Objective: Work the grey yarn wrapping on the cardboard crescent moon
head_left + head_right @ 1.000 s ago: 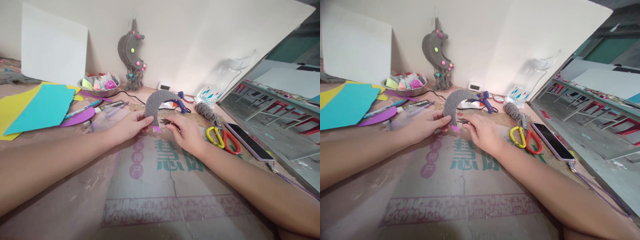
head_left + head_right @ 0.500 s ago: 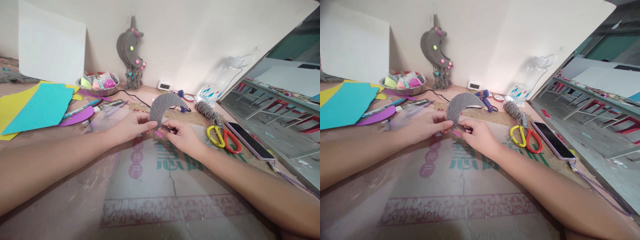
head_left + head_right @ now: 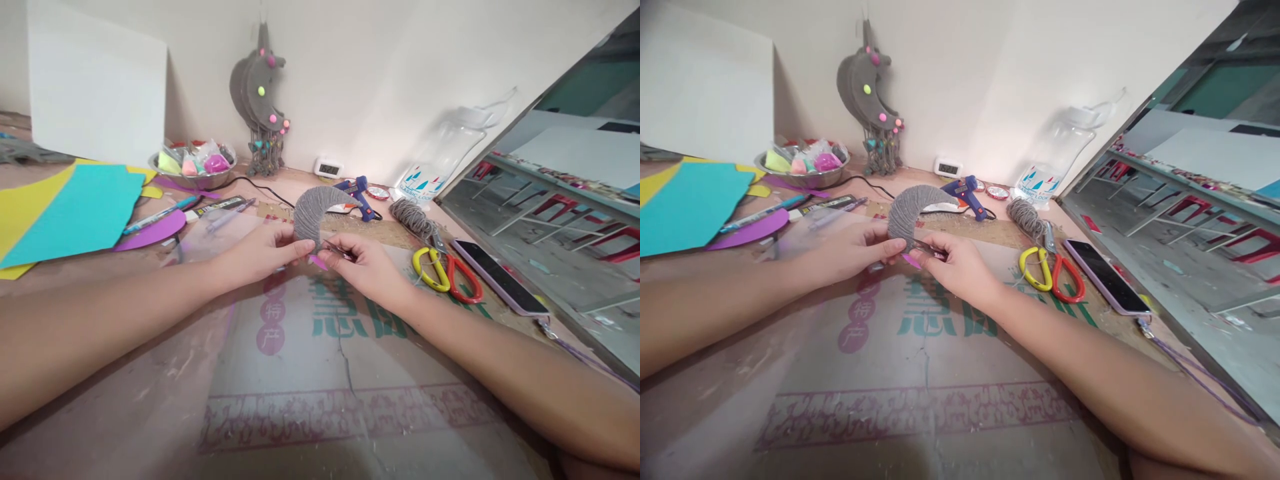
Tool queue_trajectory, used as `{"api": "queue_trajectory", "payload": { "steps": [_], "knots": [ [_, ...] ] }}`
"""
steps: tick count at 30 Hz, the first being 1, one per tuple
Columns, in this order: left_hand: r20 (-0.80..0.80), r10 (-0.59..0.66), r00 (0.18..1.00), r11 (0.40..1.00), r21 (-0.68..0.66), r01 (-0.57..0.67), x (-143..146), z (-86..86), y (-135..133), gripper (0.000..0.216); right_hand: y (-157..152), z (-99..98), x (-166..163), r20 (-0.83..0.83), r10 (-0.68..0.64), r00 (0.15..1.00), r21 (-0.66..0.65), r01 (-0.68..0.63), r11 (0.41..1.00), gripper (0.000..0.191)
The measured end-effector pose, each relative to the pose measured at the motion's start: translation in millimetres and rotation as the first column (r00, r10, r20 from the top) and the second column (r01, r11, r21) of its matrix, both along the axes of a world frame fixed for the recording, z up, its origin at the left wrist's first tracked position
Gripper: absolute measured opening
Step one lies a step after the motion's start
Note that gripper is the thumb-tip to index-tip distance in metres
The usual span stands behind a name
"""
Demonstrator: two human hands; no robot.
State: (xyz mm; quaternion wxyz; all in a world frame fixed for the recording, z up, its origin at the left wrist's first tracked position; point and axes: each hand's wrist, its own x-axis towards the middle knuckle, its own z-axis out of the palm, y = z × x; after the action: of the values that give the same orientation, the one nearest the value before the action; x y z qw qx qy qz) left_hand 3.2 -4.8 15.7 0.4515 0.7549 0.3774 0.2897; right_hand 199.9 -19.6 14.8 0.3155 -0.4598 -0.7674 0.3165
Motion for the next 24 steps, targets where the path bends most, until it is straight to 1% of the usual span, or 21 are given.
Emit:
{"api": "queue_trajectory", "payload": {
  "steps": [2,5,8,10,12,13,14,15,17,18,20,21,24],
  "knots": [
    [-0.001,-0.012,1.000,1.000,-0.004,0.012,-0.3,-0.3,-0.2,0.031,0.1,-0.2,-0.1,0.010,-0.008,1.000,-0.006,0.008,1.000,0.021],
    [-0.020,-0.031,0.999,0.999,0.006,0.031,-1.3,-1.5,0.9,0.029,-0.4,-0.6,0.2,0.025,0.014,1.000,0.014,-0.015,1.000,0.019],
    [-0.034,-0.025,0.999,1.000,0.011,0.025,-1.7,-1.9,1.9,0.029,-1.0,-0.7,0.5,0.031,0.041,0.999,0.033,-0.042,0.999,0.018],
    [-0.009,-0.014,1.000,1.000,-0.015,0.014,-1.6,-1.6,1.8,0.029,-0.5,-0.4,1.9,0.032,0.045,0.999,0.054,-0.046,0.997,0.018],
    [0.042,-0.005,0.999,0.998,-0.064,0.007,-1.5,-1.8,1.4,0.028,0.9,0.2,5.4,0.046,0.042,0.998,0.127,-0.048,0.991,0.020],
    [0.065,0.001,0.998,0.996,-0.088,0.005,-1.6,-2.1,1.3,0.027,1.9,0.4,8.0,0.066,0.042,0.997,0.193,-0.054,0.980,0.022],
    [0.082,0.010,0.997,0.994,-0.106,-0.001,-1.7,-2.6,1.3,0.027,3.1,0.4,11.1,0.100,0.042,0.994,0.273,-0.068,0.960,0.024],
    [0.090,0.018,0.996,0.993,-0.117,-0.007,-1.9,-3.2,1.5,0.028,4.4,0.4,14.5,0.147,0.043,0.988,0.362,-0.094,0.927,0.027],
    [0.096,0.033,0.995,0.992,-0.124,-0.021,-2.2,-4.3,1.9,0.029,6.6,-0.1,20.6,0.285,0.016,0.959,0.513,-0.166,0.842,0.027],
    [0.096,0.038,0.995,0.992,-0.125,-0.026,-2.4,-4.5,2.1,0.030,7.5,-0.5,23.0,0.357,-0.008,0.934,0.563,-0.208,0.799,0.027],
    [0.100,0.046,0.994,0.992,-0.126,-0.033,-2.4,-4.3,2.0,0.031,8.3,-1.1,25.6,0.455,-0.064,0.888,0.630,-0.270,0.728,0.026],
    [0.103,0.049,0.993,0.992,-0.124,-0.036,-2.3,-3.8,1.8,0.031,8.4,-1.2,26.0,0.479,-0.088,0.873,0.653,-0.288,0.700,0.026],
    [0.099,0.060,0.993,0.991,-0.124,-0.048,-1.9,-2.1,1.3,0.032,8.1,-1.4,25.1,0.490,-0.145,0.860,0.704,-0.292,0.648,0.028]
  ]
}}
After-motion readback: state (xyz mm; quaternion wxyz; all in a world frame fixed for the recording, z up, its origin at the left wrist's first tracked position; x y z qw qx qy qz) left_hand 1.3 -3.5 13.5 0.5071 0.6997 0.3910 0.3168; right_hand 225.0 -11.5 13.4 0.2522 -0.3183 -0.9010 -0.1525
